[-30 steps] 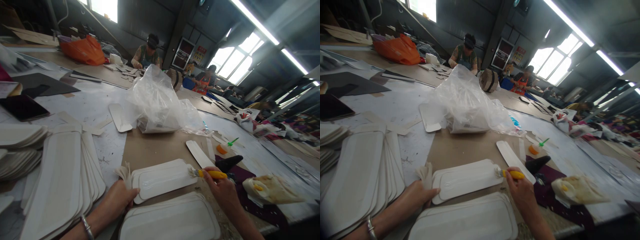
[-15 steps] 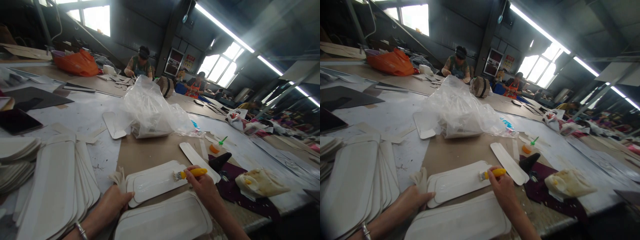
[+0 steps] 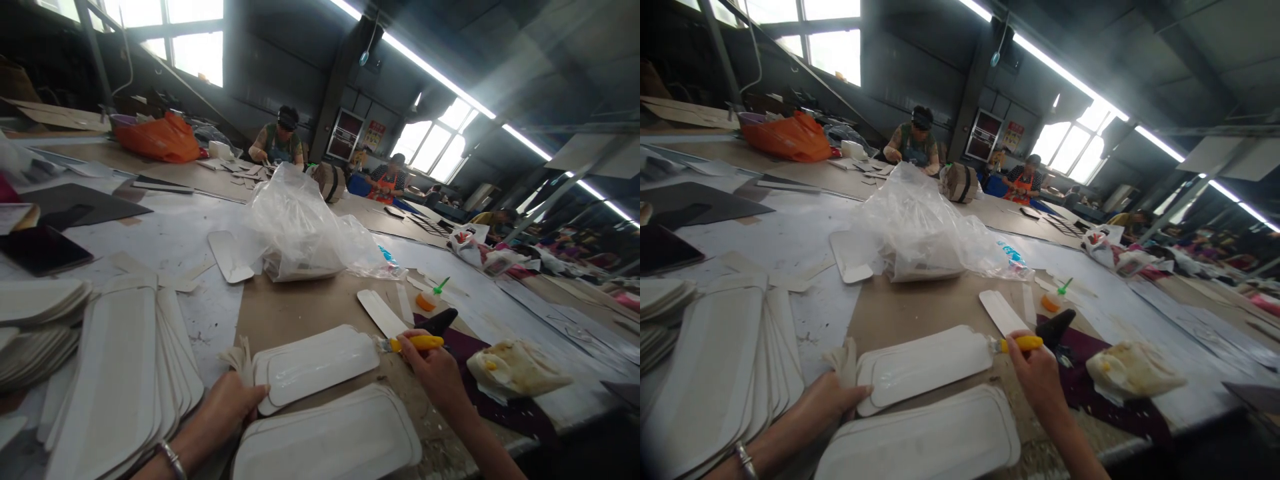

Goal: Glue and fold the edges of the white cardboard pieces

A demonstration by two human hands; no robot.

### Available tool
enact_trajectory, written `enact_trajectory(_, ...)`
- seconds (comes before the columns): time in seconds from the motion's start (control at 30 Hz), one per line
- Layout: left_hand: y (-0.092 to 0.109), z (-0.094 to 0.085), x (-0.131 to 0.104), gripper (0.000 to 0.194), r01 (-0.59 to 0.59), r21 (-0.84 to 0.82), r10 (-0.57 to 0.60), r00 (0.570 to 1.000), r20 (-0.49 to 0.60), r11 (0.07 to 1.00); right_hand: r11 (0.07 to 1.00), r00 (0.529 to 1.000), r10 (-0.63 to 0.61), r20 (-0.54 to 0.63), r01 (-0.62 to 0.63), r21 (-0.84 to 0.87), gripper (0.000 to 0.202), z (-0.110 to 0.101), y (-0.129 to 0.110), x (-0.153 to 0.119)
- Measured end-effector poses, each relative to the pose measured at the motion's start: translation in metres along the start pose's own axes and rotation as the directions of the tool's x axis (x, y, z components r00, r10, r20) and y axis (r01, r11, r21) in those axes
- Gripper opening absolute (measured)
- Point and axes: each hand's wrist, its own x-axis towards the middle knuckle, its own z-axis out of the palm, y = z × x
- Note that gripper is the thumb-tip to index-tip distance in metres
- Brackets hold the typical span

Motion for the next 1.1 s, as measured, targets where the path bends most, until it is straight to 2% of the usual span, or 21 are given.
enact_trajectory(0.17, -0.002, -0.004, -0.005, 0.045, -0.048, -0.049, 0.047, 0.999, -0.016, 0.998, 0.991, 0.997, 0.076, -0.009, -0.074, 0.113, 0.042, -0.012, 0.003, 0.000)
enact_trajectory(0.27, 0.003, -0.015, -0.019, 0.050, -0.039, -0.075, 0.034, 0.997, -0.063, 0.996, 0.984, 0.999, -0.001, -0.046, 0.009, 0.176, 0.040, -0.016, -0.009, -0.002)
enact_trajectory(0.37, 0.014, -0.030, -0.045, 0.047, -0.037, -0.145, 0.023, 0.995, -0.099, 0.989, 0.953, 0.992, -0.116, -0.047, 0.124, 0.277, 0.039, -0.017, -0.036, -0.008)
enact_trajectory(0.43, 0.024, -0.038, -0.065, 0.037, -0.059, -0.258, 0.037, 0.995, -0.088, 0.964, 0.915, 0.984, -0.171, 0.045, 0.141, 0.378, 0.039, -0.014, -0.059, -0.017)
enact_trajectory(0.5, 0.034, -0.041, -0.083, 0.031, -0.062, -0.495, 0.070, 0.998, -0.004, 0.867, 0.890, 0.961, -0.195, 0.195, 0.089, 0.447, 0.039, -0.007, -0.083, -0.031)
enact_trajectory(0.6, 0.046, -0.040, -0.104, 0.036, -0.065, -0.696, 0.152, 0.986, 0.063, 0.715, 0.868, 0.905, -0.214, 0.368, 0.003, 0.497, 0.040, 0.012, -0.116, -0.055)
enact_trajectory(0.7, 0.051, -0.034, -0.114, 0.042, -0.075, -0.716, 0.170, 0.984, 0.062, 0.694, 0.779, 0.809, -0.269, 0.522, -0.136, 0.612, 0.037, 0.037, -0.140, -0.074)
enact_trajectory(0.8, 0.053, -0.025, -0.117, 0.051, -0.101, -0.712, 0.199, 0.978, 0.055, 0.695, 0.634, 0.662, -0.325, 0.675, -0.377, 0.675, 0.035, 0.057, -0.152, -0.087)
enact_trajectory(0.87, 0.053, -0.021, -0.119, 0.058, -0.124, -0.714, 0.216, 0.976, 0.039, 0.689, 0.556, 0.584, -0.378, 0.719, -0.477, 0.680, 0.034, 0.062, -0.154, -0.092)
enact_trajectory(0.9, 0.053, -0.020, -0.119, 0.060, -0.131, -0.717, 0.223, 0.974, 0.035, 0.684, 0.532, 0.570, -0.396, 0.720, -0.497, 0.686, 0.034, 0.063, -0.155, -0.095)
enact_trajectory(0.93, 0.054, -0.019, -0.121, 0.059, -0.135, -0.721, 0.229, 0.973, 0.033, 0.679, 0.514, 0.573, -0.408, 0.711, -0.500, 0.697, 0.033, 0.062, -0.155, -0.096)
enact_trajectory(0.97, 0.054, -0.019, -0.123, 0.057, -0.141, -0.726, 0.238, 0.971, 0.032, 0.673, 0.507, 0.596, -0.403, 0.695, -0.487, 0.711, 0.033, 0.061, -0.154, -0.097)
enact_trajectory(1.1, 0.055, -0.018, -0.128, 0.055, -0.093, -0.788, 0.198, 0.979, 0.037, 0.608, 0.558, 0.737, -0.294, 0.608, -0.384, 0.736, 0.034, 0.054, -0.151, -0.095)
